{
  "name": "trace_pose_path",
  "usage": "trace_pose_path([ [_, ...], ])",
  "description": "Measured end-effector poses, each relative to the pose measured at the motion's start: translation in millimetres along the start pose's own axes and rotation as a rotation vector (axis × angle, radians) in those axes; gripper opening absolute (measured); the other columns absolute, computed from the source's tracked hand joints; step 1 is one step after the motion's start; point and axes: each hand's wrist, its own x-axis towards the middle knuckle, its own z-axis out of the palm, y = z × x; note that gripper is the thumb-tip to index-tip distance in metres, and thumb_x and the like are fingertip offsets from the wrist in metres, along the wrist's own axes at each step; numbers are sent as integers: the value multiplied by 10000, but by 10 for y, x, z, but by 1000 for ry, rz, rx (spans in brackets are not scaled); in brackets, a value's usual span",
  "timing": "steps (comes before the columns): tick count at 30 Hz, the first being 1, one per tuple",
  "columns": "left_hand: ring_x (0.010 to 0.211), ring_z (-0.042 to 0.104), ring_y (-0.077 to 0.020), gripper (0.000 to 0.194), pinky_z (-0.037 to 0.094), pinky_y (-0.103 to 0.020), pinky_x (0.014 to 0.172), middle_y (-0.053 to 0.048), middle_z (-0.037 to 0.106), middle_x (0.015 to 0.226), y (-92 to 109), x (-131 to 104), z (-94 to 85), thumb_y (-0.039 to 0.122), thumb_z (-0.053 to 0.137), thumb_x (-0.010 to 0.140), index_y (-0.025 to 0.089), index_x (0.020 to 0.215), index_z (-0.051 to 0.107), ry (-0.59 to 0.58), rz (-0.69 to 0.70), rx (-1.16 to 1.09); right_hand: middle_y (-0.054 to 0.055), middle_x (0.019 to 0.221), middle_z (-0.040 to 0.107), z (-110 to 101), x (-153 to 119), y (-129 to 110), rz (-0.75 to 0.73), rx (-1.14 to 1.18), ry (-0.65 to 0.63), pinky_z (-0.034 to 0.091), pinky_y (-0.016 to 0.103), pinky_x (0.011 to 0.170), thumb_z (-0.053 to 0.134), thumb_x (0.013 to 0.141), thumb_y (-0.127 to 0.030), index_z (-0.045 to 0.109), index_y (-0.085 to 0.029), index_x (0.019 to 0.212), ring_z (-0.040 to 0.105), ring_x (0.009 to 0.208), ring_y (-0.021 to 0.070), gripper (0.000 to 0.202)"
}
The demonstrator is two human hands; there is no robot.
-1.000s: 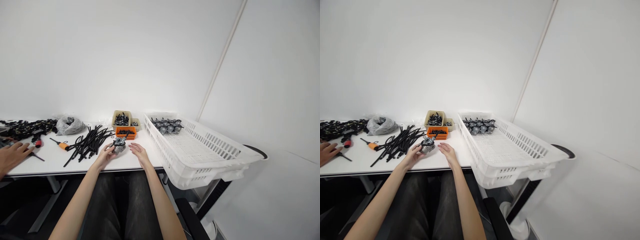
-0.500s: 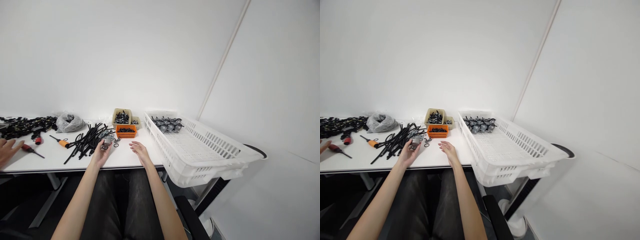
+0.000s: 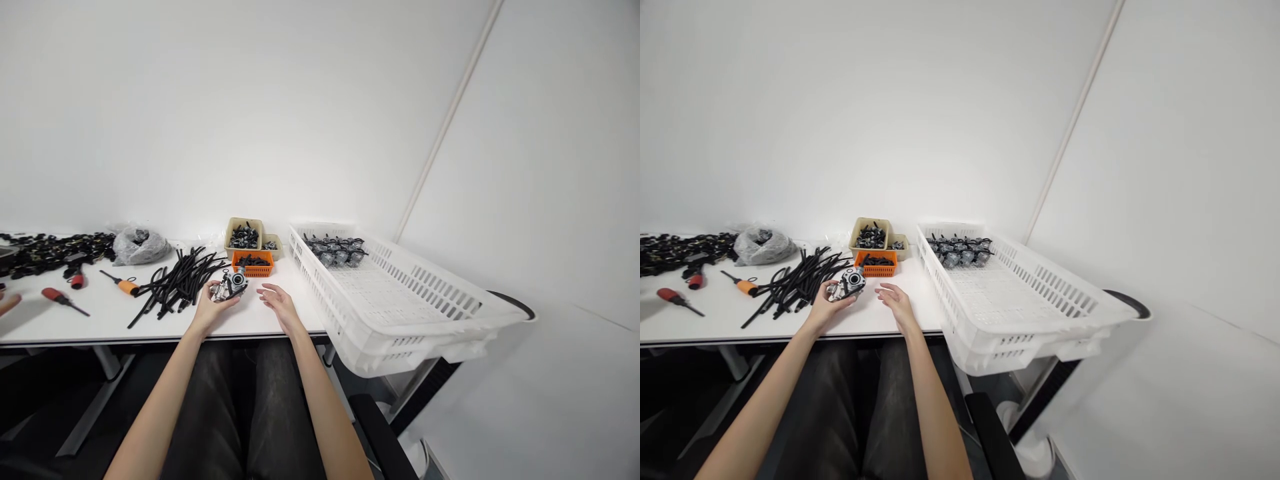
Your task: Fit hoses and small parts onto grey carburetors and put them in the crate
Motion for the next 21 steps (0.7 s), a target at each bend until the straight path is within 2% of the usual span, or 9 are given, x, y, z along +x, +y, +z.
trace_pose_path([
  [3,910,648,-219,728,500,-397,871,-40,603,1003,14,-20,8,318,871,471,237,1034,417,-6,66,85,101,1059,722,16,7,11,-11,-8,-19,426,394,929,733,701,-435,652,-228,1082,656,966,215,441],
  [7,917,624,-195,703,488,-377,891,-17,581,1006,20,-41,26,305,868,482,249,1015,413,-92,97,159,81,1002,736,46,17,25,-30,18,-50,415,402,982,775,662,-382,642,-239,1110,636,1075,231,489],
  [10,928,604,-177,714,479,-347,901,-8,561,1006,15,-55,37,290,871,480,250,1027,413,-165,117,185,70,981,739,50,27,35,-30,27,-50,412,405,995,781,656,-377,627,-235,1142,640,1068,227,529],
  [15,959,598,-185,733,493,-346,877,-39,533,1123,69,-96,57,285,871,470,249,1051,425,-271,91,198,79,1044,717,31,59,71,3,67,48,469,360,880,738,690,-448,613,-232,1155,663,939,201,527],
  [21,942,611,-194,760,534,-357,812,-58,529,1206,122,-130,73,270,877,430,258,1053,441,-332,28,174,73,1048,688,19,79,88,-6,139,107,480,299,775,700,712,-474,644,-212,1029,656,840,165,416],
])
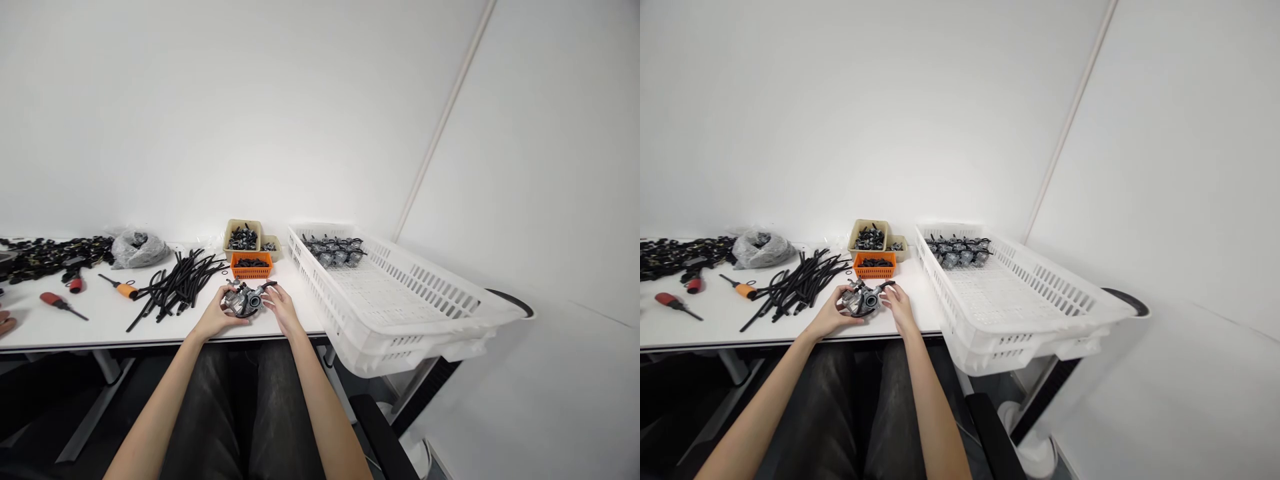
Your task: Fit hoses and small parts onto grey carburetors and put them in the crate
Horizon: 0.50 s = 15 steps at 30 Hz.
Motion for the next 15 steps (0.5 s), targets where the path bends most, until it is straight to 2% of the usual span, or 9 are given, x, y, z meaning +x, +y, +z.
trace_pose_path([
  [9,937,621,-182,784,561,-359,783,-80,456,1286,-61,6,-13,321,863,483,256,1117,408,-91,24,92,50,812,714,-19,-22,-10,-66,-12,89,485,326,833,757,654,-419,635,-174,899,660,811,172,367],
  [15,1009,620,-205,797,549,-370,843,-76,473,1292,-98,31,-10,335,861,498,268,1144,399,-100,38,119,62,790,720,-46,2,30,-110,-34,123,501,344,819,769,640,-418,640,-161,855,675,787,190,360],
])
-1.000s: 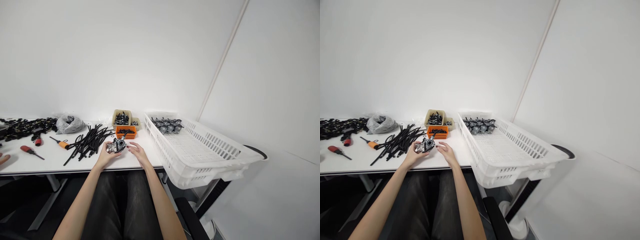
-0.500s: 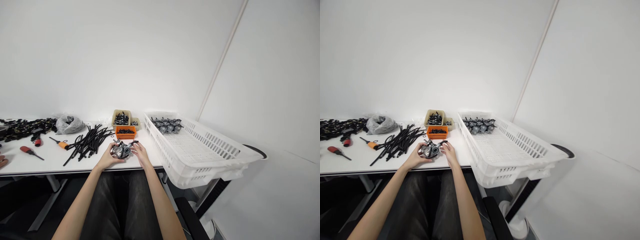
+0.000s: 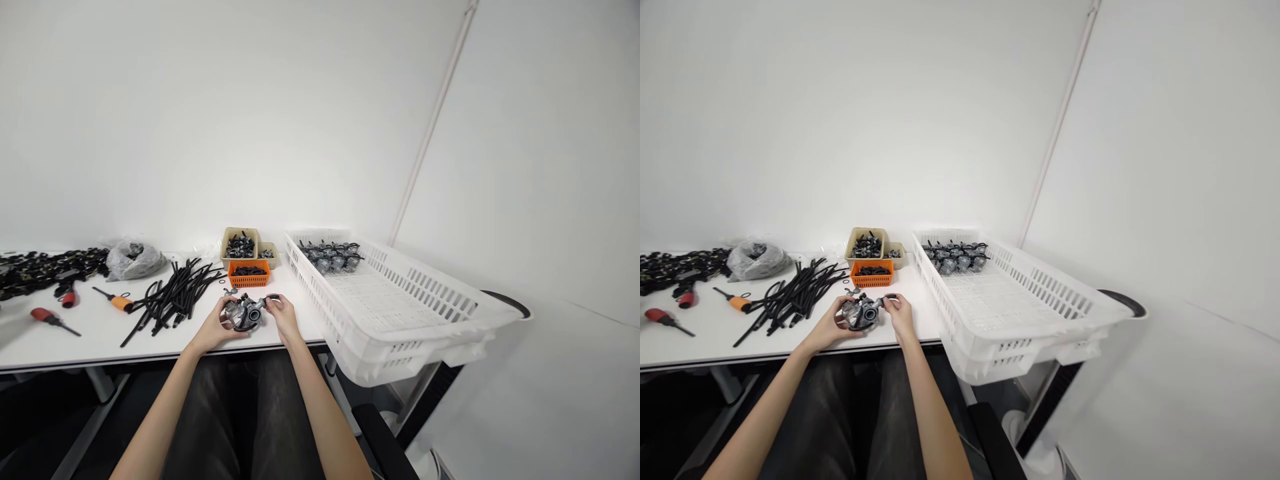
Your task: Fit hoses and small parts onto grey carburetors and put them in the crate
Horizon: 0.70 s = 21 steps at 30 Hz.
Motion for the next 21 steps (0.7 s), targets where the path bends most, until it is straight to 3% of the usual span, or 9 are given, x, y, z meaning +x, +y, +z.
trace_pose_path([
  [8,1004,626,-206,806,531,-388,878,-93,466,1310,-27,7,18,350,848,533,263,1193,393,1,-1,12,65,786,724,-7,0,5,-13,1,4,500,347,826,767,650,-419,639,-157,865,677,787,188,362],
  [13,929,634,-179,841,552,-359,809,-101,464,1303,9,-12,26,355,841,542,267,1239,379,9,-12,16,57,800,728,-9,-2,-3,8,11,-14,488,341,841,783,620,-379,671,-163,938,675,797,184,401],
  [21,922,632,-187,897,543,-357,802,-115,481,1290,62,-17,38,357,850,527,261,1272,360,31,-39,36,65,819,730,-7,13,21,12,11,-4,487,346,847,778,609,-362,688,-165,851,674,823,198,325],
])
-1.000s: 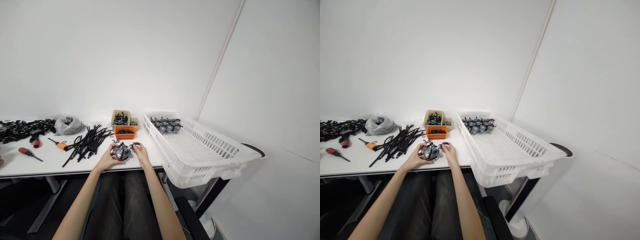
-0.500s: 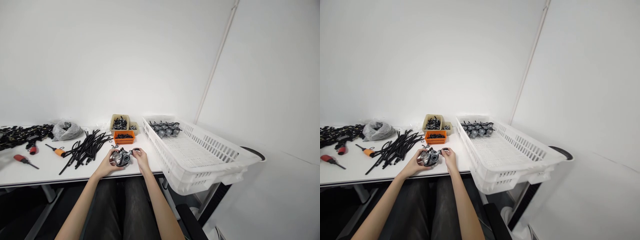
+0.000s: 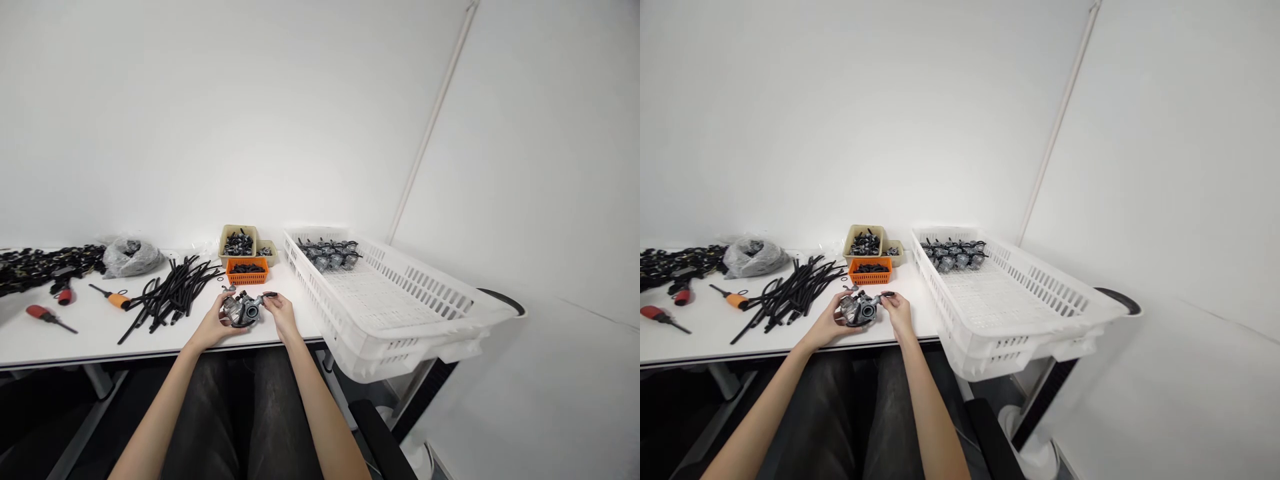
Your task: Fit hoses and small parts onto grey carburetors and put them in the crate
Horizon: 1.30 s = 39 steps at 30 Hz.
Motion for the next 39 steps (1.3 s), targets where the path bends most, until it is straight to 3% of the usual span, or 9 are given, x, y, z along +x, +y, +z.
trace_pose_path([
  [9,991,631,-222,927,538,-376,832,-122,494,1302,-28,8,7,367,852,532,264,1304,349,-7,19,6,60,820,730,22,-15,-26,8,-13,7,486,332,825,770,615,-357,689,-169,843,671,825,194,306],
  [19,980,626,-216,1083,549,-387,830,-137,420,1368,26,-7,19,340,874,479,291,1378,272,5,44,-28,115,972,730,49,-44,-93,81,-30,-15,484,366,877,749,650,-436,647,-141,1062,673,940,221,517],
  [23,1049,607,-239,1072,543,-408,868,-145,368,1408,-36,22,16,344,873,481,298,1374,281,32,71,-48,99,975,727,75,-63,-88,82,-22,-68,476,394,937,813,591,-378,522,-165,1224,670,986,227,729],
  [26,1026,618,-237,1077,554,-419,852,-146,375,1393,-70,42,18,341,875,481,301,1375,275,54,56,-69,76,976,721,81,-69,-74,123,-4,-136,480,431,950,866,510,-290,346,-196,1369,678,978,235,1008],
  [28,972,634,-222,1089,566,-419,826,-145,387,1371,-63,44,24,336,880,471,295,1374,273,66,45,-75,64,961,717,79,-76,-83,136,-12,-174,486,438,948,863,523,-270,226,-208,1436,679,980,235,1115],
  [33,1001,621,-219,1064,575,-398,818,-125,385,1356,-5,31,34,320,882,476,317,1361,291,67,57,-122,57,1018,689,76,-93,-156,113,-10,-174,474,432,965,840,572,-251,75,-269,1493,677,991,220,1197],
  [39,943,623,-188,1060,585,-369,781,-113,409,1294,26,38,18,330,882,482,311,1364,295,62,63,-182,42,998,715,94,-79,-204,127,44,-266,460,415,980,806,629,-289,66,-290,1504,675,992,196,1146],
])
